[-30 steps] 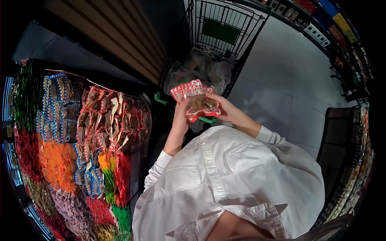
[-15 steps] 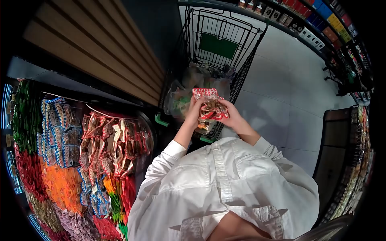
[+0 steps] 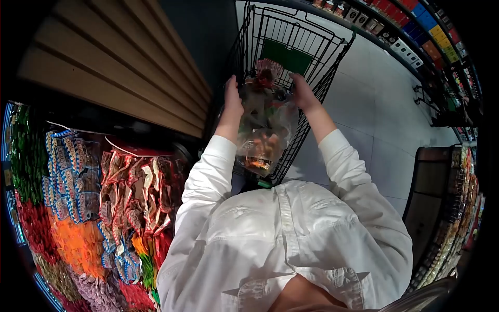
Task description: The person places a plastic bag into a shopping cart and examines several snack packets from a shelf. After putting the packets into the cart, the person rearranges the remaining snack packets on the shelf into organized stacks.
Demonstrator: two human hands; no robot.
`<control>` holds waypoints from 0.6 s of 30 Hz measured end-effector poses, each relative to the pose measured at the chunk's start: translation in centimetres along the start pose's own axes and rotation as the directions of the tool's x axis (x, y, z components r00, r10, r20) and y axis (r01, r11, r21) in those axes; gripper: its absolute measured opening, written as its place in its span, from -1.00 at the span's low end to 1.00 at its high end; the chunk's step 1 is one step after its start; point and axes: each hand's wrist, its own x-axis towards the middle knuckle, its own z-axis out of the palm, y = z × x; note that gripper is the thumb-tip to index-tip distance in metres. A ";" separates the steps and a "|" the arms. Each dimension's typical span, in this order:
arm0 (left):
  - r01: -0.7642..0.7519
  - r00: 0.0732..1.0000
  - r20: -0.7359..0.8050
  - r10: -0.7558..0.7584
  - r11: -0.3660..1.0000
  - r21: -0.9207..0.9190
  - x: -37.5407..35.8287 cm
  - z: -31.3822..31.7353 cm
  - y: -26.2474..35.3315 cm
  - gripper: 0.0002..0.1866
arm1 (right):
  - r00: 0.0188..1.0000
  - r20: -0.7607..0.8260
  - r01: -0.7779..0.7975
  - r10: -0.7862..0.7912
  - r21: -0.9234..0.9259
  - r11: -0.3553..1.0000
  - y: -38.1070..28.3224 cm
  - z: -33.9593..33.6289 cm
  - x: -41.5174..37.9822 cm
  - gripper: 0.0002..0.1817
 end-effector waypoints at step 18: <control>-0.250 0.944 0.308 0.117 -0.354 0.901 -19.2 -16.3 -16.2 -0.56 | 0.516 0.834 0.842 0.195 -0.536 0.065 24.9 -3.9 -16.7 -0.16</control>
